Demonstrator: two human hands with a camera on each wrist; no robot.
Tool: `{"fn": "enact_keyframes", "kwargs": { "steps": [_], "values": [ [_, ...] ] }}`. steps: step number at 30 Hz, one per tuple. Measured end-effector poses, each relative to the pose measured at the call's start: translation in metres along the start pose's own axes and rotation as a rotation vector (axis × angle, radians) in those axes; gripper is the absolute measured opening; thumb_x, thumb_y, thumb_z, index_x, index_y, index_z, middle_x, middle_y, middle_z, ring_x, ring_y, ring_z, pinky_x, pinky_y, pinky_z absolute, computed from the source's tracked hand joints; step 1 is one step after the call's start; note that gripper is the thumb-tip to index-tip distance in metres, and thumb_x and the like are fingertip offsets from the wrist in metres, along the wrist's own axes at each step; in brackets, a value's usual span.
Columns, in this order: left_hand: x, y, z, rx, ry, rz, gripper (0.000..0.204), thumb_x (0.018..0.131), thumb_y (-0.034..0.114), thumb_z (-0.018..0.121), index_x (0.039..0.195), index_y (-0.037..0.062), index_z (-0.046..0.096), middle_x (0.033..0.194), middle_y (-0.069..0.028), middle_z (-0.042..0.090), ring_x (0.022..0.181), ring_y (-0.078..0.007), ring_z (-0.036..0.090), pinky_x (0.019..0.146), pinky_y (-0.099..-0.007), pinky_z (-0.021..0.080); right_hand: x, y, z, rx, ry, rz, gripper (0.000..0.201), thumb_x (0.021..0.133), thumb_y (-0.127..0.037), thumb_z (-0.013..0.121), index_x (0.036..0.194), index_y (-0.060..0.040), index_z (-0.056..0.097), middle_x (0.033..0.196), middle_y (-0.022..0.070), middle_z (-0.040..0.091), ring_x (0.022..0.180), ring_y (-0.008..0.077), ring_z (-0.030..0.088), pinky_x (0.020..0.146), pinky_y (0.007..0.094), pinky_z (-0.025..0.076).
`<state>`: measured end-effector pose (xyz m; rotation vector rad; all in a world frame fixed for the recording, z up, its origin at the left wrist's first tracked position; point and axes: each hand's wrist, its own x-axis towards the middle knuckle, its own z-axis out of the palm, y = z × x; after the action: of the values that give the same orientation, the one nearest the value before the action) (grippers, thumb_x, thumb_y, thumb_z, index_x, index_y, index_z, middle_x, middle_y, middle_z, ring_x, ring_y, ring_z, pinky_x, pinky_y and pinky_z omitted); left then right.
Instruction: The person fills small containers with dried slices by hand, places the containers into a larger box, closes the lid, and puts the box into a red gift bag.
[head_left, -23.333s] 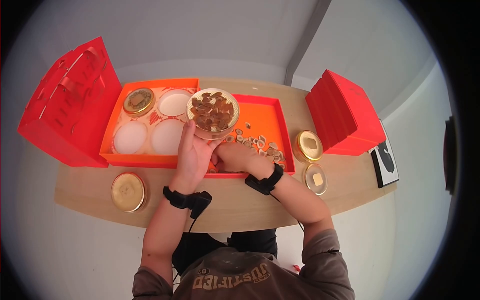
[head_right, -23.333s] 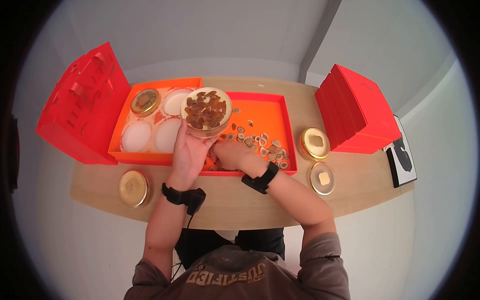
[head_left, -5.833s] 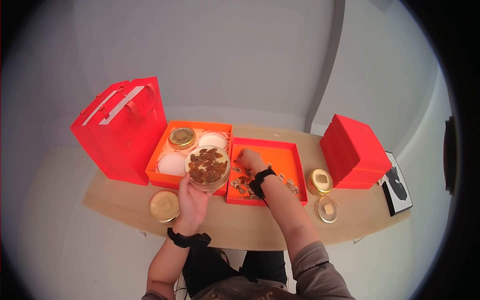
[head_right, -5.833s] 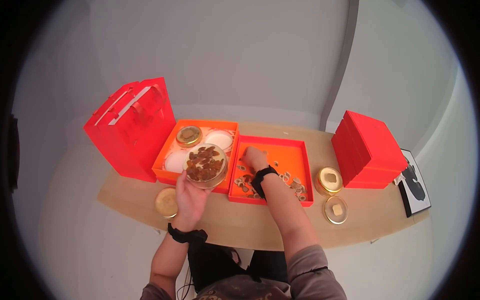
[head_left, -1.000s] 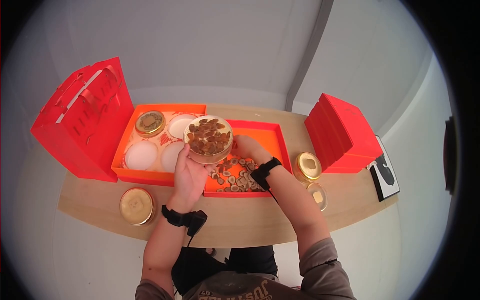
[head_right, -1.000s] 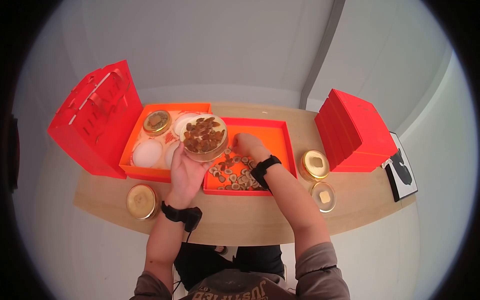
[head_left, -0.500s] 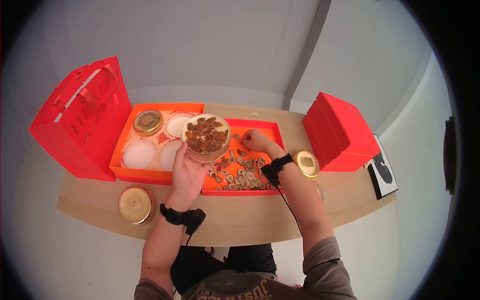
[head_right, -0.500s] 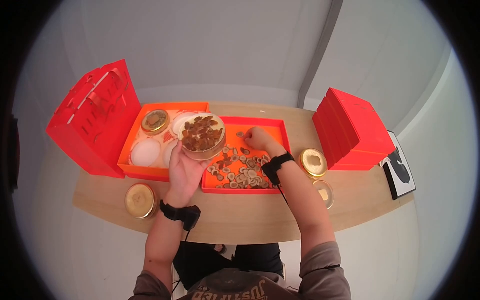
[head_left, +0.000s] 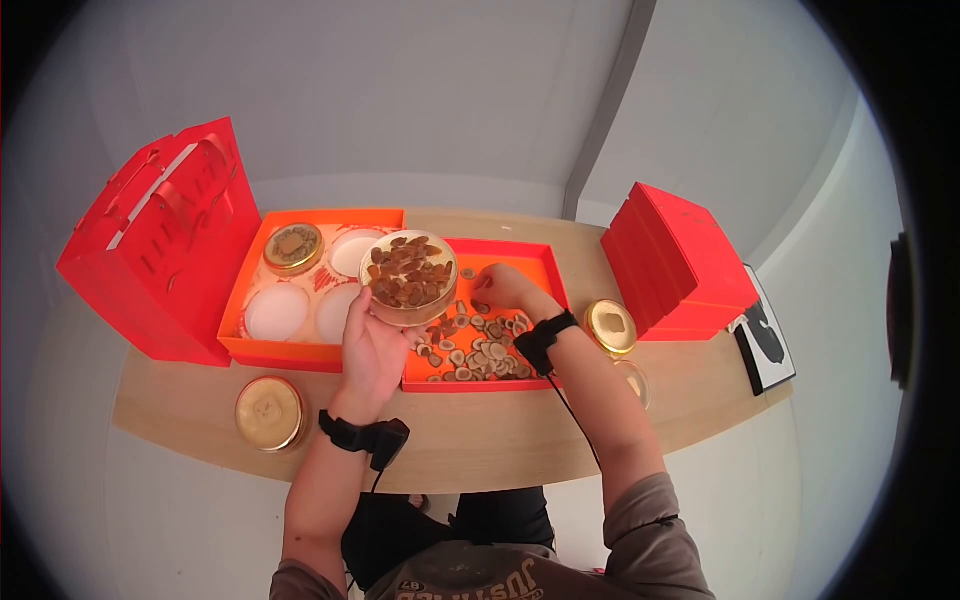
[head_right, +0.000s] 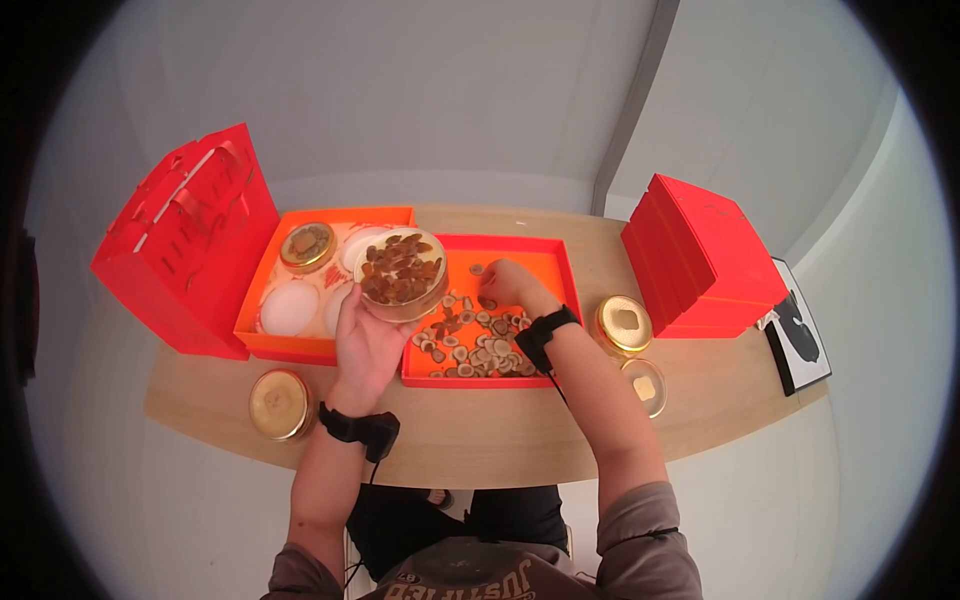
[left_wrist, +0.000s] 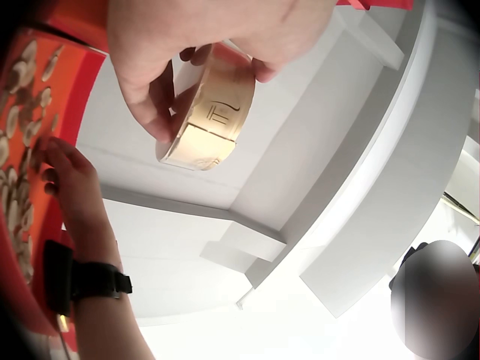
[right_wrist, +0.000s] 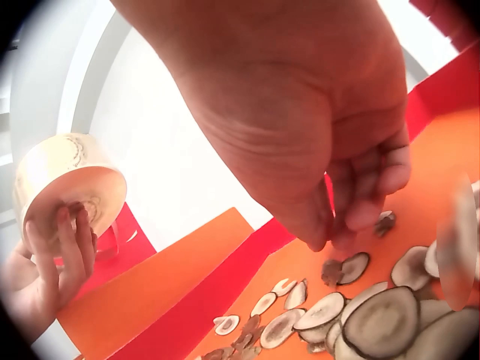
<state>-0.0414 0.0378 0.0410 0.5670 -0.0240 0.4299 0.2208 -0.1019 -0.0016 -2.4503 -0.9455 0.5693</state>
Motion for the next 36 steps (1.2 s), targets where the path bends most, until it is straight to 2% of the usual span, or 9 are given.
{"fn": "enact_keyframes", "kwargs": {
  "steps": [2,6,8,15,18,21,24,26,36],
  "values": [
    [-0.001,0.000,0.004,-0.004,0.008,0.004,0.053,0.106,0.041,0.045,0.146,0.0064,0.041,0.148,-0.0119,0.051,0.136,-0.0266,0.050,0.110,-0.0464,0.042,0.005,0.007,0.003,-0.102,0.102,-0.046,0.027,0.077,-0.027,0.077,0.091,-0.0048,0.076,0.088,0.0134,0.076,0.088,0.0285,0.073,0.080,0.0385,0.056],
    [0.000,-0.001,0.001,-0.010,0.013,0.006,0.053,0.106,0.041,0.046,0.146,0.0064,0.041,0.149,-0.0119,0.050,0.137,-0.0267,0.049,0.112,-0.0470,0.041,0.000,0.002,0.002,-0.199,0.094,-0.003,0.030,0.077,-0.033,0.078,0.090,-0.0062,0.077,0.092,0.0132,0.076,0.091,0.0296,0.073,0.081,0.0405,0.057],
    [0.000,0.000,0.003,-0.012,0.018,0.007,0.053,0.106,0.041,0.046,0.146,0.0064,0.041,0.149,-0.0119,0.050,0.137,-0.0267,0.049,0.112,-0.0473,0.041,-0.012,-0.013,-0.005,-0.216,-0.035,0.088,0.031,0.077,-0.037,0.078,0.091,-0.0088,0.079,0.095,0.0119,0.077,0.092,0.0282,0.073,0.081,0.0412,0.057],
    [-0.001,0.000,0.004,-0.019,0.019,0.009,0.052,0.106,0.040,0.046,0.146,0.0062,0.041,0.150,-0.0124,0.049,0.138,-0.0272,0.048,0.114,-0.0492,0.040,-0.007,-0.013,0.004,-0.282,0.020,0.075,0.026,0.078,-0.035,0.076,0.089,-0.0120,0.080,0.092,0.0093,0.077,0.089,0.0275,0.072,0.079,0.0403,0.057],
    [0.000,-0.001,0.003,-0.034,0.041,0.004,0.053,0.106,0.039,0.046,0.147,0.0062,0.040,0.151,-0.0128,0.048,0.138,-0.0278,0.048,0.114,-0.0495,0.039,-0.006,-0.016,0.000,-0.179,-0.084,0.096,0.028,0.079,-0.035,0.077,0.092,-0.0106,0.079,0.092,0.0106,0.076,0.086,0.0280,0.072,0.079,0.0407,0.056],
    [0.000,-0.001,0.003,-0.027,0.029,-0.005,0.053,0.106,0.040,0.045,0.147,0.0062,0.039,0.152,-0.0130,0.047,0.139,-0.0280,0.047,0.115,-0.0495,0.039,-0.009,-0.007,-0.001,-0.092,0.030,-0.027,0.027,0.085,-0.031,0.077,0.087,-0.0036,0.075,0.086,0.0087,0.075,0.080,0.0181,0.071,0.075,0.0340,0.056],
    [0.000,-0.001,-0.001,-0.005,-0.010,-0.024,0.053,0.106,0.040,0.044,0.149,0.0090,0.039,0.152,-0.0117,0.047,0.140,-0.0288,0.046,0.110,-0.0483,0.042,-0.021,-0.005,-0.010,0.173,0.041,-0.062,0.025,0.088,-0.028,0.076,0.090,-0.0029,0.073,0.088,0.0072,0.075,0.080,0.0143,0.069,0.073,0.0309,0.053],
    [0.000,-0.002,0.003,-0.014,-0.008,-0.024,0.053,0.106,0.040,0.044,0.149,0.0087,0.039,0.152,-0.0119,0.047,0.141,-0.0290,0.046,0.110,-0.0488,0.042,-0.060,-0.034,-0.033,0.543,0.037,-0.059,0.020,0.091,-0.024,0.074,0.093,-0.0045,0.070,0.088,0.0039,0.073,0.078,0.0099,0.067,0.071,0.0274,0.050],
    [-0.009,-0.035,0.007,-0.012,-0.033,-0.234,0.055,0.107,0.037,0.044,0.150,0.0040,0.035,0.153,-0.0156,0.045,0.141,-0.0305,0.046,0.114,-0.0517,0.041,-0.121,-0.038,-0.052,1.021,0.116,-0.167,0.013,0.097,-0.019,0.069,0.093,-0.0079,0.065,0.088,-0.0001,0.066,0.074,0.0081,0.056,0.072,0.0229,0.046]
  ]
}}
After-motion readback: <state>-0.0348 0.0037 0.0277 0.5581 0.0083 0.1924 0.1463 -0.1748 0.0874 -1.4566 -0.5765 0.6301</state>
